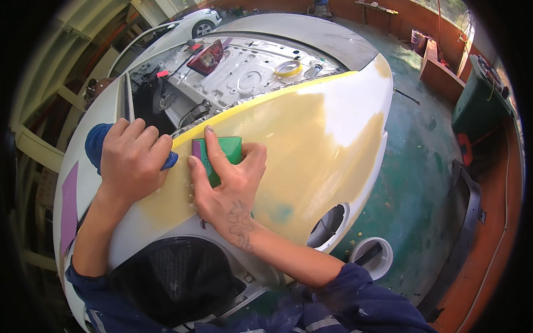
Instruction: The person sands the surface of a car hood using a sanding block and sandpaper, then wipes the area with a cloth. The person repeatedly dips the sanding block into a bucket of water and continues sanding different sections of the hood.
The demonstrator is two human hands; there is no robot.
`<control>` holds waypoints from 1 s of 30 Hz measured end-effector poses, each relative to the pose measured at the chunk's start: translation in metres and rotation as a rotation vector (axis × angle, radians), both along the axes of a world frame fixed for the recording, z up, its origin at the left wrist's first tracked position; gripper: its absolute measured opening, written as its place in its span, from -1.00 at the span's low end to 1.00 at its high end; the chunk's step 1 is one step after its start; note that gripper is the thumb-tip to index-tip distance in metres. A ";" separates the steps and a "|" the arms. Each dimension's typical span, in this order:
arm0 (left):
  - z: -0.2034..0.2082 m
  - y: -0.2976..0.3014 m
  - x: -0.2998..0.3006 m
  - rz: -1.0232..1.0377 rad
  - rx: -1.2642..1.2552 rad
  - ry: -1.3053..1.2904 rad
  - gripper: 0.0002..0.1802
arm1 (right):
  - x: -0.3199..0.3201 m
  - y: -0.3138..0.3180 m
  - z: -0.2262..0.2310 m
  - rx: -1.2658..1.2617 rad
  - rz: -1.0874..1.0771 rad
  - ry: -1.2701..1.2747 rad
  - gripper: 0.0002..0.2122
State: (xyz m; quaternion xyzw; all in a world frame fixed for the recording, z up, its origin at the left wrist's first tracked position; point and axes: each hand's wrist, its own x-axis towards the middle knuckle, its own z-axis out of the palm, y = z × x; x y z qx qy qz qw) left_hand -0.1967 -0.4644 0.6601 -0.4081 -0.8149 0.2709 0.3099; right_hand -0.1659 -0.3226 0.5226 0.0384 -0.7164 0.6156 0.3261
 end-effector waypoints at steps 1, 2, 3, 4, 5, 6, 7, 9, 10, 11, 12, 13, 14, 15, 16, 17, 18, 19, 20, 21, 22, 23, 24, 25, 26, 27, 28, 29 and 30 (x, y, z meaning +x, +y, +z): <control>-0.004 -0.001 0.000 0.013 0.009 -0.007 -0.82 | 0.002 0.003 -0.005 0.011 0.016 0.022 -0.51; -0.002 -0.005 0.003 0.036 -0.007 -0.016 -0.82 | 0.002 0.001 -0.013 0.004 0.048 0.050 -0.51; 0.000 -0.009 0.007 0.053 -0.016 -0.023 -0.81 | 0.009 0.007 -0.023 -0.001 0.051 -0.002 -0.50; 0.001 -0.013 0.010 0.072 -0.025 -0.030 -0.81 | 0.017 0.010 -0.040 -0.010 0.047 -0.022 -0.50; 0.002 -0.008 0.002 0.052 -0.012 -0.031 -0.81 | 0.020 0.024 -0.055 0.003 0.000 -0.032 -0.50; 0.003 -0.007 0.003 0.069 -0.016 -0.038 -0.80 | 0.028 0.031 -0.058 -0.006 -0.018 -0.055 -0.50; 0.006 -0.006 0.004 0.087 -0.020 -0.045 -0.80 | 0.025 0.024 -0.057 -0.008 -0.019 -0.065 -0.51; 0.003 -0.009 0.002 0.088 0.037 -0.100 -0.79 | 0.018 -0.006 -0.021 -0.015 0.036 -0.034 -0.50; 0.003 -0.004 -0.006 0.060 0.084 -0.118 -0.78 | 0.008 -0.011 0.002 0.042 0.070 0.082 -0.50; 0.011 -0.010 -0.007 0.098 0.109 -0.125 -0.78 | 0.006 -0.013 0.006 0.043 0.095 0.090 -0.49; 0.016 -0.020 -0.007 0.136 0.110 -0.125 -0.79 | 0.006 -0.015 0.008 0.045 0.119 0.098 -0.49; 0.019 -0.032 -0.008 0.173 0.113 -0.125 -0.79 | 0.009 -0.008 0.002 0.058 0.101 0.058 -0.49; 0.022 -0.043 -0.006 0.218 0.115 -0.131 -0.79 | 0.016 0.004 -0.012 0.070 0.090 0.011 -0.49; 0.027 -0.047 -0.005 0.280 0.155 -0.167 -0.83 | 0.022 0.013 -0.027 0.080 0.065 -0.035 -0.48; 0.030 -0.045 -0.008 0.300 0.153 -0.191 -0.84 | 0.024 0.015 -0.044 0.073 0.032 -0.014 -0.48; 0.028 -0.041 -0.014 0.322 0.158 -0.217 -0.85 | 0.023 0.008 -0.040 0.039 0.025 -0.024 -0.49; 0.023 -0.037 -0.019 0.334 0.165 -0.255 -0.85 | 0.025 0.001 -0.033 0.010 0.008 -0.046 -0.49; 0.020 -0.036 -0.020 0.318 0.144 -0.286 -0.84 | 0.024 -0.011 -0.020 0.026 0.039 -0.003 -0.49; 0.021 -0.031 -0.025 0.318 0.184 -0.279 -0.84 | 0.017 -0.016 -0.003 0.054 0.051 0.046 -0.49; 0.022 -0.031 -0.027 0.327 0.217 -0.281 -0.83 | 0.014 -0.022 0.008 0.050 0.093 0.121 -0.48; 0.023 -0.032 -0.029 0.336 0.249 -0.285 -0.83 | 0.012 -0.021 0.012 0.096 0.090 0.153 -0.48; 0.026 -0.044 -0.026 0.416 0.319 -0.292 -0.82 | 0.017 -0.022 0.005 0.096 0.128 0.123 -0.47; 0.029 -0.047 -0.026 0.462 0.362 -0.338 -0.81 | 0.018 -0.015 -0.004 0.108 0.142 0.103 -0.47; 0.032 -0.050 -0.025 0.510 0.405 -0.383 -0.81 | 0.023 -0.007 -0.021 0.081 0.112 0.063 -0.48; 0.039 -0.053 -0.021 0.565 0.442 -0.419 -0.80 | 0.030 -0.002 -0.039 0.046 0.089 0.029 -0.48; 0.033 -0.052 -0.023 0.513 0.425 -0.387 -0.79 | 0.029 0.002 -0.041 0.021 0.060 0.006 -0.48; 0.033 -0.050 -0.024 0.541 0.364 -0.379 -0.79 | 0.027 -0.006 -0.038 0.030 0.076 0.051 -0.48; 0.030 -0.044 -0.025 0.489 0.328 -0.365 -0.80 | 0.031 -0.015 -0.020 0.051 0.068 0.083 -0.48; 0.026 -0.037 -0.029 0.434 0.295 -0.344 -0.80 | 0.032 -0.027 -0.002 0.093 0.084 0.147 -0.48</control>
